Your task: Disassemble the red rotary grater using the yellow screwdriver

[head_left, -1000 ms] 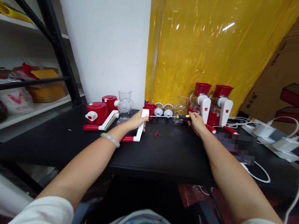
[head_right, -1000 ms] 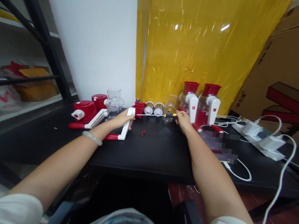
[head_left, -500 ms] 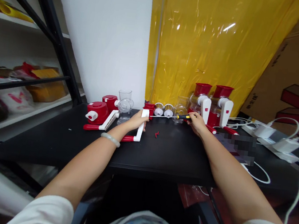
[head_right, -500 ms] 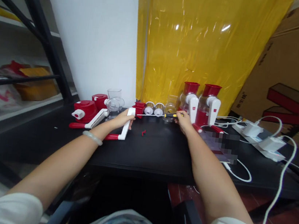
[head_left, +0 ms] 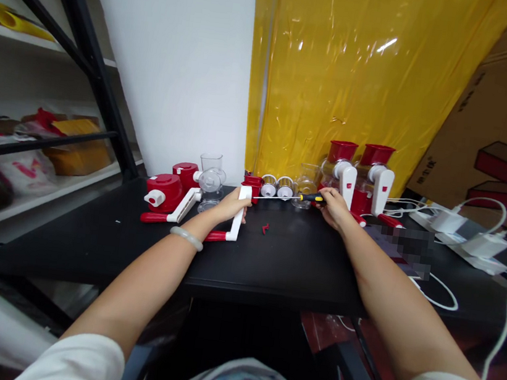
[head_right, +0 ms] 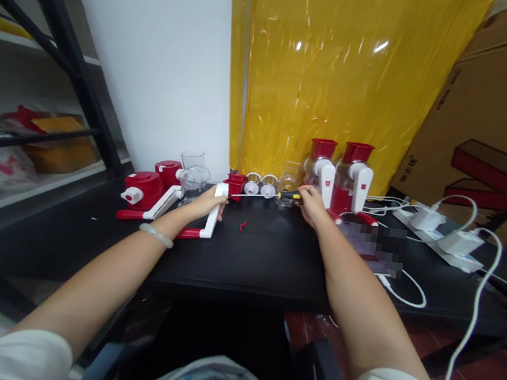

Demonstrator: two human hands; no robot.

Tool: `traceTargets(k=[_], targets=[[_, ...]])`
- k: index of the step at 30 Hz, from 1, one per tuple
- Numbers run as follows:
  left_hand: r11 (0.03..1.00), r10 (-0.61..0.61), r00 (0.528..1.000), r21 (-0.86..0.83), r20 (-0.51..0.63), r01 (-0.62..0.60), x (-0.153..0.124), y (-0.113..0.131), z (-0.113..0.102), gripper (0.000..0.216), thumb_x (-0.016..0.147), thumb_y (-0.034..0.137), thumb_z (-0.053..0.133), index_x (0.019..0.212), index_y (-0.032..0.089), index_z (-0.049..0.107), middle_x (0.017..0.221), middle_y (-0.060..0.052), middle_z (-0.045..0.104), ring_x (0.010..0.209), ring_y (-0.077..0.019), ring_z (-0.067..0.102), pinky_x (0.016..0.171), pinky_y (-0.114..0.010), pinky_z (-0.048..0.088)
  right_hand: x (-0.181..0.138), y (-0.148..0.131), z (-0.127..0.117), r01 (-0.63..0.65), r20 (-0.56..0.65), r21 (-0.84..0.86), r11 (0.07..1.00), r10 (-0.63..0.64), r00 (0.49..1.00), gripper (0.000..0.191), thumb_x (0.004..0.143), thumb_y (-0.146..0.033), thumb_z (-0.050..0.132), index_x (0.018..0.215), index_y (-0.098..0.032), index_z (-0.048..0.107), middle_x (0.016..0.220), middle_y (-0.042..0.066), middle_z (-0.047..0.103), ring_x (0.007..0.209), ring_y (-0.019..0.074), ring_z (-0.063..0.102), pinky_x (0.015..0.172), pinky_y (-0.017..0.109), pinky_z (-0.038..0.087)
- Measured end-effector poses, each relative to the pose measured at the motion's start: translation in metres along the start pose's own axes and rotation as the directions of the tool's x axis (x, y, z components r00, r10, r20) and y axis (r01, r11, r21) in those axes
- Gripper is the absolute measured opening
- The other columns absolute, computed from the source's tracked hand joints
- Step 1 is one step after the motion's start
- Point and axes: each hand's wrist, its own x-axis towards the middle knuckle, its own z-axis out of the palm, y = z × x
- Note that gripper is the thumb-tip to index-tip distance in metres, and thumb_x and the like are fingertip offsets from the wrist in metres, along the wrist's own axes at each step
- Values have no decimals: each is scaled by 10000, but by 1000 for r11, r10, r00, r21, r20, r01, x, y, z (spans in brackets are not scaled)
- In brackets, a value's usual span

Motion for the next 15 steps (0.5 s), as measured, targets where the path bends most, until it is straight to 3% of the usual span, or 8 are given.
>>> traceTargets(k=[6,12,15], targets=[[1000,18,1000,-24,10,-18,0,-1,-1,304,762,132,619,986,213,430,506,83,519,411,-160,542,458,-282,502,-5,-5,1,-11,38,62,998,9,999,227,734,-267,698,800,-237,483,727,-45,525,623,102,523,526,194,439],[999,-11,1000,-34,13,12,3,-4,-1,307,768,141,609,1008,210,430,503,86,517,389,-164,536,444,-290,505,-10,-9,-2,-116,86,226,967,99,991,231,670,-142,627,835,-246,502,729,-47,541,626,105,539,580,221,484],[999,-7,1000,-33,2,7,4,-4,-2,327,765,151,640,1011,210,431,507,92,515,388,-157,536,444,-284,505,-7,-9,-2,-81,93,224,971,62,994,188,720,-182,639,826,-241,495,722,-45,573,603,107,565,581,235,503]])
